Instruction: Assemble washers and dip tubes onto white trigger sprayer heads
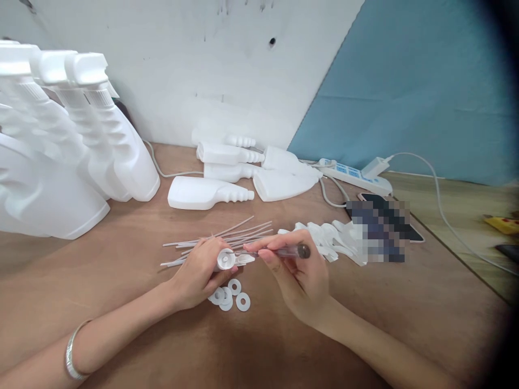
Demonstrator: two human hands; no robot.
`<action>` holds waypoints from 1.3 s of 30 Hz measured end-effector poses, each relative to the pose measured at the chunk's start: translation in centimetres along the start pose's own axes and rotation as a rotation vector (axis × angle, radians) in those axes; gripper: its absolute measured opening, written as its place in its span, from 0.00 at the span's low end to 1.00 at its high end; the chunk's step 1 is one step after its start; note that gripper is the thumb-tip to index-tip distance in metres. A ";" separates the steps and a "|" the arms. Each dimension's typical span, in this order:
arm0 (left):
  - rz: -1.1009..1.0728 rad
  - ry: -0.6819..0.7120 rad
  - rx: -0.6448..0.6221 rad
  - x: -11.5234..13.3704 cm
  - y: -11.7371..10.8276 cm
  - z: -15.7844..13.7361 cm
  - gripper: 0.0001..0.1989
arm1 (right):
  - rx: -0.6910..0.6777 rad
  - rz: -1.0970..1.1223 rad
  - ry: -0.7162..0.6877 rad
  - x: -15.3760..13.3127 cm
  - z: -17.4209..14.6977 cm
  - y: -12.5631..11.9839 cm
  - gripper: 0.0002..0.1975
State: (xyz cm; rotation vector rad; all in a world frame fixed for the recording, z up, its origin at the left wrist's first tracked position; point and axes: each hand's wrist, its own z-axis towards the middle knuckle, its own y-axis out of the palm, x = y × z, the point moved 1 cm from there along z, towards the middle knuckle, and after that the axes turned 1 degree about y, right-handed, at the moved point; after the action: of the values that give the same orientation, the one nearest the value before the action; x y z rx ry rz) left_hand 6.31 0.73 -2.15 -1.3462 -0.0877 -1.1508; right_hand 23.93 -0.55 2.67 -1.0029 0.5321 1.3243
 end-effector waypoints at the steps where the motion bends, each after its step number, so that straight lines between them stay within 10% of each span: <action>1: 0.006 0.003 -0.005 0.0 0.0 0.0 0.09 | 0.001 0.024 0.018 0.0 0.0 0.0 0.06; 14: 0.073 0.057 0.005 -0.1 0.1 -0.2 0.07 | 0.045 0.153 0.130 -0.3 0.6 -0.5 0.04; 21: 0.092 0.099 0.005 -0.1 0.2 -0.2 0.07 | -0.192 -0.024 -0.336 -0.5 -0.2 -0.2 0.11; 33: 0.179 0.171 0.009 -0.1 0.4 -0.5 0.07 | -0.035 0.245 0.232 -0.2 1.2 -0.8 0.05; 39: 0.162 0.156 0.048 -0.1 0.3 -0.4 0.06 | -0.055 0.140 0.026 -0.2 0.7 -0.7 0.06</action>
State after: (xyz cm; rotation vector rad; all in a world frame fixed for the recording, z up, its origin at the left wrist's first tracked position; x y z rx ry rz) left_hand 6.29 0.44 -2.56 -1.1944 0.1043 -1.1052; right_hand 24.45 0.01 3.37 -1.0442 0.5971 1.4578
